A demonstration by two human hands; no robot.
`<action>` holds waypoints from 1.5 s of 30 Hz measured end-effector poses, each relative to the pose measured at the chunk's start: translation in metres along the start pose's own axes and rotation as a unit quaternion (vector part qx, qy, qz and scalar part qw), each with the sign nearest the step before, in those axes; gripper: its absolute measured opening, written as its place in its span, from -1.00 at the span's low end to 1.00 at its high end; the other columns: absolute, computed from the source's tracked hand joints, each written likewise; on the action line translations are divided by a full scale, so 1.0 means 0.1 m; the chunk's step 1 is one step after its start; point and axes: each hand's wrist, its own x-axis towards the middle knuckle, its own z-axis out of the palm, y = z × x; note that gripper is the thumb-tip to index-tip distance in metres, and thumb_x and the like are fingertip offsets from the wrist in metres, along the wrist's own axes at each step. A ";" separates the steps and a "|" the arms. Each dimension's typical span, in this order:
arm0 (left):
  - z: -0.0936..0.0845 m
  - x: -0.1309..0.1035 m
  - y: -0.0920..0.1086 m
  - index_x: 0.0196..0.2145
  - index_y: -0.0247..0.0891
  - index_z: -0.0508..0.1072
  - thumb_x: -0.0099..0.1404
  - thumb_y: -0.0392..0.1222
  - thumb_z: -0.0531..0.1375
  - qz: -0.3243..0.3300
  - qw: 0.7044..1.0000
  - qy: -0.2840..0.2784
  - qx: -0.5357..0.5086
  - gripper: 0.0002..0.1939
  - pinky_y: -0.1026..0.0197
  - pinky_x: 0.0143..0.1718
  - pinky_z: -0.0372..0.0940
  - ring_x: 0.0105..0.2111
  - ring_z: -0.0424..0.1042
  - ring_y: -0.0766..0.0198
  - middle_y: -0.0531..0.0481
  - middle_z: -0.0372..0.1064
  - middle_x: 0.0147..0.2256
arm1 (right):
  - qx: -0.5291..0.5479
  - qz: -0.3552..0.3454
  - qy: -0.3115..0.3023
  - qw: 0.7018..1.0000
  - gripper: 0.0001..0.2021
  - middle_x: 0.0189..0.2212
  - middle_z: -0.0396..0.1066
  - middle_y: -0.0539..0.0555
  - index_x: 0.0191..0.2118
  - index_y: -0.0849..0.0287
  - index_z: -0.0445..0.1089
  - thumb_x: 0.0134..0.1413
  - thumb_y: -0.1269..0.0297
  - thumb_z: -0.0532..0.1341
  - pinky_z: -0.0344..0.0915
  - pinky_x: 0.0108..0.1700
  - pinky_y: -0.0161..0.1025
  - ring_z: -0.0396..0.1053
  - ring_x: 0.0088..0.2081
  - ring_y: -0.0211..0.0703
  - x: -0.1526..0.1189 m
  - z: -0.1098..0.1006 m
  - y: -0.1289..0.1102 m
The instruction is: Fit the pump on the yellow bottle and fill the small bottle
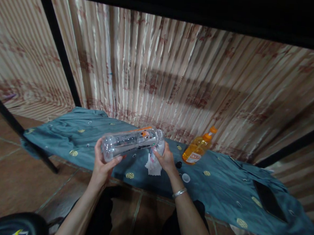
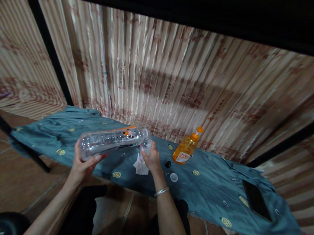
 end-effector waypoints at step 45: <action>0.00 -0.01 0.07 0.35 0.23 0.38 -0.19 -0.14 0.67 -0.027 0.999 -0.031 0.016 0.16 -0.09 0.01 0.62 0.11 0.61 -0.06 -0.07 0.46 0.29 | 0.002 -0.016 0.003 1.000 -0.34 0.12 0.65 0.26 0.37 0.13 0.29 0.21 0.22 0.43 0.55 0.24 0.10 0.64 0.16 0.27 -0.01 -0.04 0.11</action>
